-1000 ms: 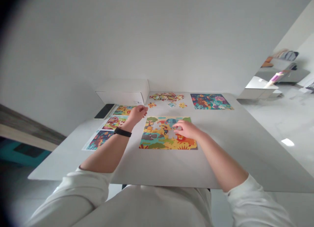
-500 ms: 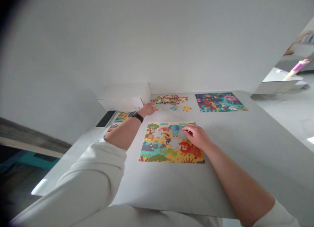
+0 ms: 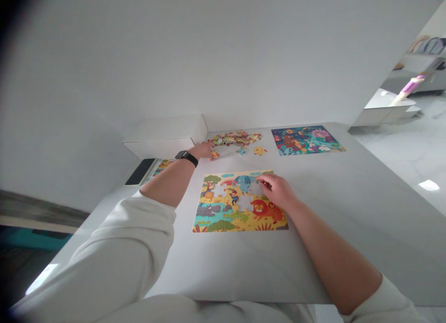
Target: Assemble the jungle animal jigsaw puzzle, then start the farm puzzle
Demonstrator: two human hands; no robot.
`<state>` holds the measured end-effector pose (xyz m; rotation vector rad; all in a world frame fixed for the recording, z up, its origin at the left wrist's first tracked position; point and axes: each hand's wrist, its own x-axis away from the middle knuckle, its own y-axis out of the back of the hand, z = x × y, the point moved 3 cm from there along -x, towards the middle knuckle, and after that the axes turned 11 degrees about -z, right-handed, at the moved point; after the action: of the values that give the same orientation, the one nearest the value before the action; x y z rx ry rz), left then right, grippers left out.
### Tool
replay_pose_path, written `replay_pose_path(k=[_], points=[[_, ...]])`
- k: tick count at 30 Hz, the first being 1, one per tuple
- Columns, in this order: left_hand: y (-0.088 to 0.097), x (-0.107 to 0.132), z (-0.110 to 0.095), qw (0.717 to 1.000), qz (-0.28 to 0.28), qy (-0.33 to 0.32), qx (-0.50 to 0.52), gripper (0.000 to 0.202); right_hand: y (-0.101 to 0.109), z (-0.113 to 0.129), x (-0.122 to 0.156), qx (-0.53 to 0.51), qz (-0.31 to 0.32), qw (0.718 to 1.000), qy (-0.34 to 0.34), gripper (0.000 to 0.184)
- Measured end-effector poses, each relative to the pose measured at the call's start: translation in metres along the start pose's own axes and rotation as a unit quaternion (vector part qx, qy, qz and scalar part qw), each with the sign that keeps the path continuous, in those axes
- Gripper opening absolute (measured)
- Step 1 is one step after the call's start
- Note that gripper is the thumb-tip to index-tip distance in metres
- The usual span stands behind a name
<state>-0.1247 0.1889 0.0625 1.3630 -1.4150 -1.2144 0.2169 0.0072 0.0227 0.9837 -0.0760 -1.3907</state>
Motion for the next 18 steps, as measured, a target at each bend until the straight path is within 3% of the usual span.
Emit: replay_pose_path(k=[2, 4, 8, 12, 15, 18], points=[[0.002, 0.004, -0.002, 0.999, 0.002, 0.011, -0.04, 0.071, 0.001, -0.002, 0.0, 0.0, -0.009, 1.0, -0.002, 0.028], [0.007, 0.009, -0.004, 0.997, 0.005, 0.013, -0.072, 0.053, 0.002, -0.003, 0.0, 0.001, -0.014, 1.0, -0.002, 0.029], [0.023, 0.027, -0.007, 0.998, -0.057, -0.003, -0.006, 0.015, 0.004, -0.007, -0.001, 0.007, -0.015, 1.0, -0.005, 0.029], [0.04, 0.066, -0.015, 0.979, -0.143, -0.016, 0.142, 0.023, 0.01, -0.011, -0.006, -0.009, -0.056, 0.997, -0.045, 0.028], [0.047, 0.107, -0.026, 0.951, -0.156, -0.021, 0.266, 0.03, 0.013, -0.004, -0.016, -0.048, -0.107, 0.99, -0.084, 0.029], [0.047, 0.146, -0.039, 0.921, -0.164, -0.023, 0.352, 0.033, 0.008, 0.016, -0.031, -0.088, -0.102, 0.986, -0.099, 0.034]])
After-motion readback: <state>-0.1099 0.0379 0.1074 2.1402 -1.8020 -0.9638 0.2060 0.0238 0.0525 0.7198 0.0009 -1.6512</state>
